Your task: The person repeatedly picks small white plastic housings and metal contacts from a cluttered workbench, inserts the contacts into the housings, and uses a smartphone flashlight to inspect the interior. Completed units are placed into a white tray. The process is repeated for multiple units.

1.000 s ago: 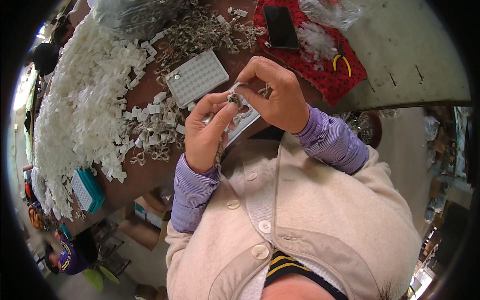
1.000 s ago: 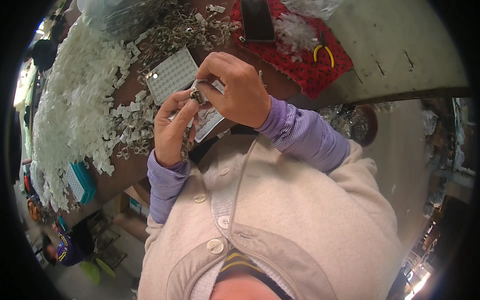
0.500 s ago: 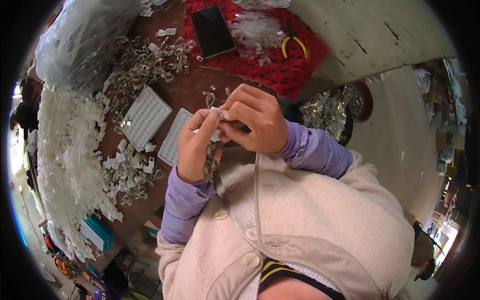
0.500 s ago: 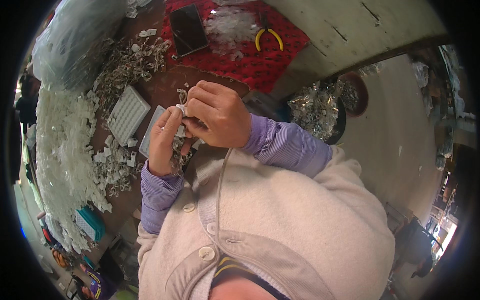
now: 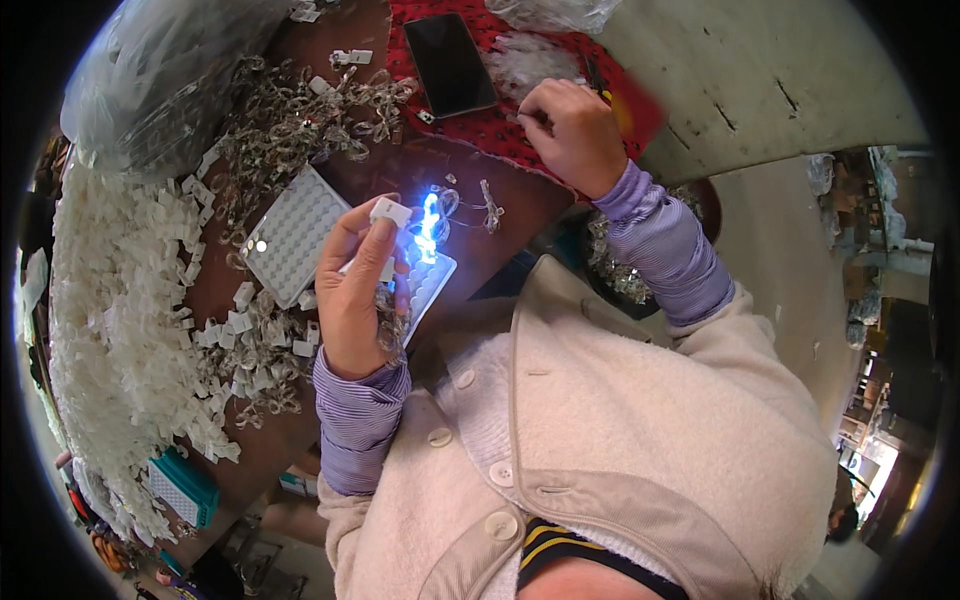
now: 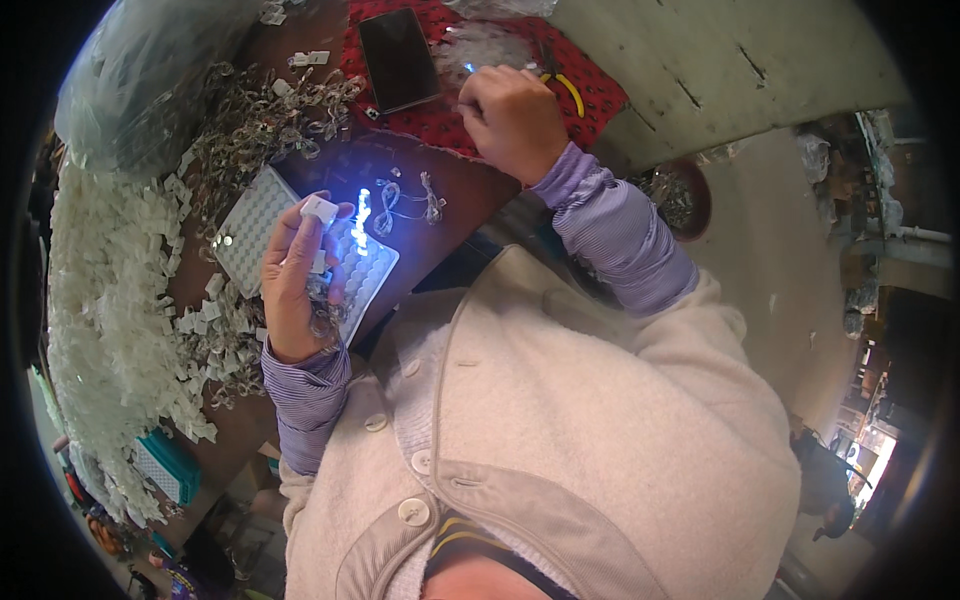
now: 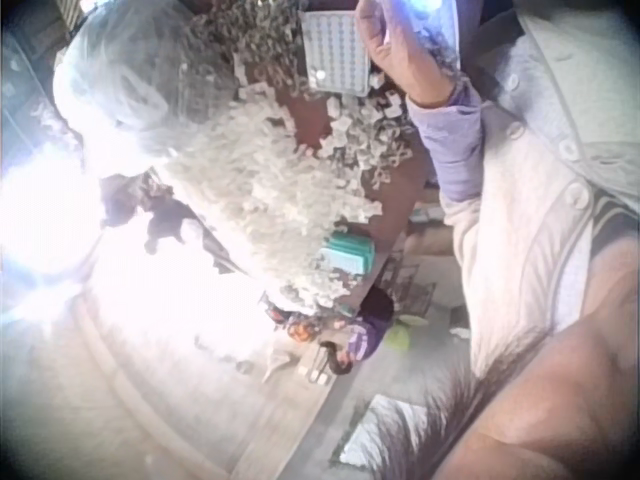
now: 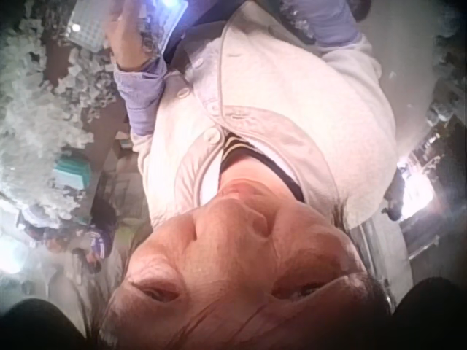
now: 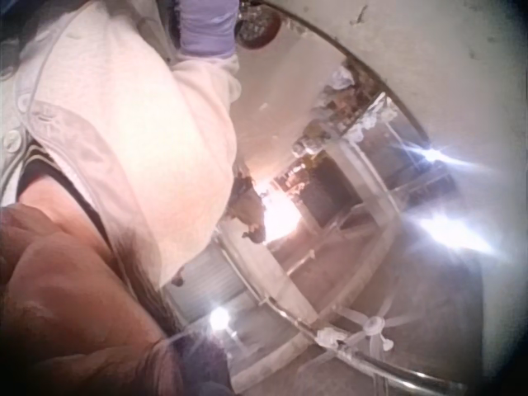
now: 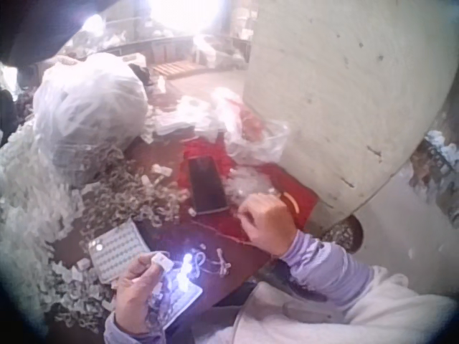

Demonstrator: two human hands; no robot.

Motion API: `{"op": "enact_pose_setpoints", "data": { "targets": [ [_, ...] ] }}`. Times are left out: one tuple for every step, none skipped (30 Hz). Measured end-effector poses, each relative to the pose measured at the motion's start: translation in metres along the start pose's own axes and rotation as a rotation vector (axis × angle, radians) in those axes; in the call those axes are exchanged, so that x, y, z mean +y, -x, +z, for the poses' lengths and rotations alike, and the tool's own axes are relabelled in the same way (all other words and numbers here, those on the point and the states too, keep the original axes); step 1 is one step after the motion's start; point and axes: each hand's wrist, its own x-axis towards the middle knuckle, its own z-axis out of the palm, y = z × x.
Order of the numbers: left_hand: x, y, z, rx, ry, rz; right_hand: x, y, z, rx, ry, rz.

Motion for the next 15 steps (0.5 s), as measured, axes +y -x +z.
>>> {"op": "enact_pose_setpoints", "data": {
  "targets": [
    [-0.001, 0.002, 0.000, -0.020, -0.036, 0.020, -0.003, -0.001, -0.003, -0.012, -0.104, 0.082],
    [-0.001, 0.003, 0.000, -0.051, -0.031, 0.005, -0.007, -0.001, -0.006, -0.032, -0.307, 0.163],
    [-0.002, 0.002, 0.001, -0.075, -0.027, -0.009, -0.011, 0.000, -0.009, -0.059, -0.515, 0.264],
    [-0.003, 0.002, 0.004, -0.101, -0.027, -0.023, -0.016, 0.001, -0.011, -0.092, -0.709, 0.408],
    [-0.004, 0.001, 0.008, -0.129, -0.030, -0.050, -0.022, 0.005, -0.014, -0.099, -0.810, 0.344],
    [-0.007, 0.000, 0.013, -0.134, -0.031, -0.068, -0.028, 0.010, -0.015, -0.115, -0.897, 0.320],
    [-0.011, 0.000, 0.019, -0.136, -0.034, -0.087, -0.033, 0.014, -0.014, -0.121, -0.985, 0.275],
    [-0.014, -0.001, 0.023, -0.166, -0.016, -0.086, -0.035, 0.017, -0.012, -0.079, -0.870, 0.214],
    [-0.018, -0.005, 0.029, -0.180, -0.083, -0.086, -0.036, 0.020, -0.010, -0.022, -0.750, 0.136],
    [-0.020, -0.006, 0.033, -0.181, -0.090, -0.104, -0.034, 0.024, -0.008, 0.020, -0.608, 0.063],
    [-0.023, -0.008, 0.038, -0.195, -0.085, -0.114, -0.025, 0.019, -0.006, 0.153, -0.371, -0.051],
    [-0.026, -0.010, 0.043, -0.210, -0.080, -0.126, -0.013, 0.016, -0.006, 0.226, -0.105, -0.077],
    [-0.027, -0.012, 0.047, -0.212, -0.085, -0.135, -0.003, 0.013, -0.005, 0.225, 0.019, -0.060],
    [-0.028, -0.014, 0.051, -0.199, -0.122, -0.143, 0.006, 0.013, -0.004, 0.163, 0.149, 0.040],
    [-0.027, -0.015, 0.054, -0.194, -0.147, -0.150, 0.012, 0.016, -0.006, 0.211, 0.020, 0.003]
  ]
}}
